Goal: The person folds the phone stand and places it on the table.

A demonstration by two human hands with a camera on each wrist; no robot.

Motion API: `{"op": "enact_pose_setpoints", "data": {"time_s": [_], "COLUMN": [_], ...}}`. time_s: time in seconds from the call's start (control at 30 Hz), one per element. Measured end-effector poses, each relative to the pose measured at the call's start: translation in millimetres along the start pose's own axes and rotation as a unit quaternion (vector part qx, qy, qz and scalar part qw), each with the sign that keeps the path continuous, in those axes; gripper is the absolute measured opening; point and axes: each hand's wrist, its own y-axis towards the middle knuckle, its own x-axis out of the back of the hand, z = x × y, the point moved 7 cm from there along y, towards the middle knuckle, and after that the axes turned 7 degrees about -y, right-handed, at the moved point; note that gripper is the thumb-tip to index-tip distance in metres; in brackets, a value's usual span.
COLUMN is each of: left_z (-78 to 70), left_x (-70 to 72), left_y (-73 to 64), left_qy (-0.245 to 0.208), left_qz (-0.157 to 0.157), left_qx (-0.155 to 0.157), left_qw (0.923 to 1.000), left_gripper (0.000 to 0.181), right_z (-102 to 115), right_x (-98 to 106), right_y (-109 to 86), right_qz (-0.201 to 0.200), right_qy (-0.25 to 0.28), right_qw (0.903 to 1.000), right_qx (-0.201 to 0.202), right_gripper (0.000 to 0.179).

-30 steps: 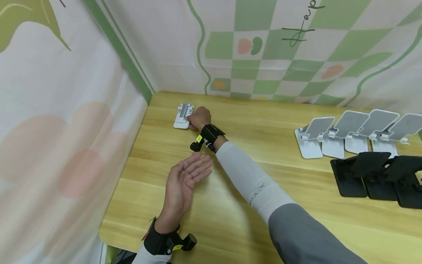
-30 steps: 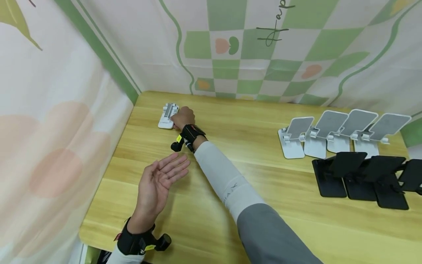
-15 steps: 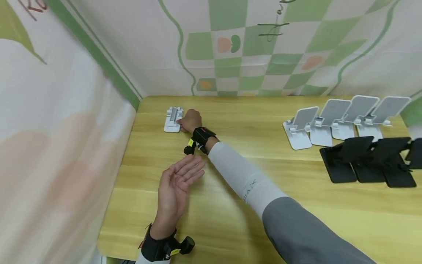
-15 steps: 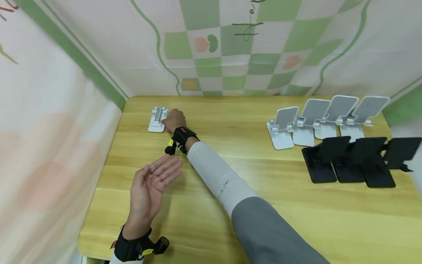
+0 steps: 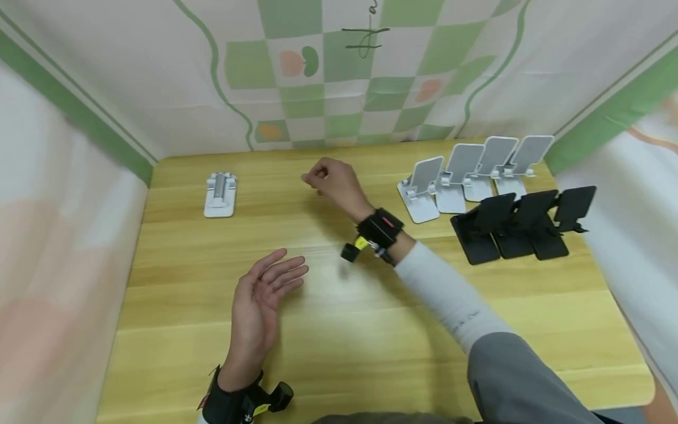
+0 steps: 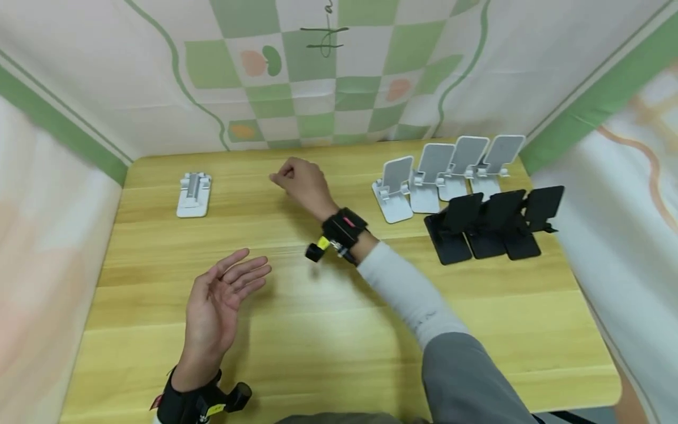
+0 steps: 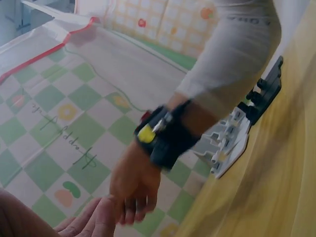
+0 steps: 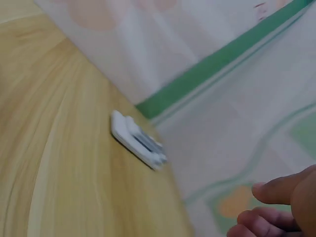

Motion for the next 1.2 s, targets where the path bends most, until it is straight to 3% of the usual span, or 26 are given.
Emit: {"op": "enact_pose_setpoints", "data": {"time_s": [0.17,0.3,0.43,0.53,0.7,0.9,1.0,1.2], "left_z": [3.3,3.4,5.3,5.8,2.9,1.3,0.7,-0.6], "left_x": [-3.5,-3.7,-1.2,1.3,4.1,3.8,3.8,3.6], "left_y": [-0.5,0.9,1.4,0.1,-3.1,-2.2,-1.8,-1.4], "left_qy": [0.02,0.023,0.026,0.029,0.026,0.024,0.024,0.019], "left_qz": [0.008,0.006,-0.006,-0.011,-0.019,-0.025,-0.034,-0.042], "left_qx": [0.001,0.001,0.005,0.008,0.003,0.006,0.012,0.012], "left_qw": [0.9998,0.9997,0.9996,0.9995,0.9995,0.9994,0.9991,0.9989], "left_gripper": [0.05,0.049,0.048,0.047,0.046,0.046,0.045,0.045], "right_z": [-19,-31,-42,-49,-65,-101,-116,-133], "right_x": [66,115,156,178,198,208,206,208], "right_y": [-51.8,-91.0,-122.6,-137.5,-145.2,-146.6,-145.2,-142.7], "right_qz": [-0.045,-0.079,-0.102,-0.076,0.013,0.057,0.076,0.099], "right_qy": [-0.053,-0.124,-0.217,-0.288,-0.374,-0.432,-0.436,-0.416], "right_qw": [0.9972,0.988,0.9686,0.9518,0.923,0.8944,0.8913,0.9018], "right_qx": [0.027,0.048,0.065,0.073,0.089,0.101,0.098,0.062], "right_gripper": [0.03,0.034,0.035,0.042,0.066,0.07,0.061,0.065]}}
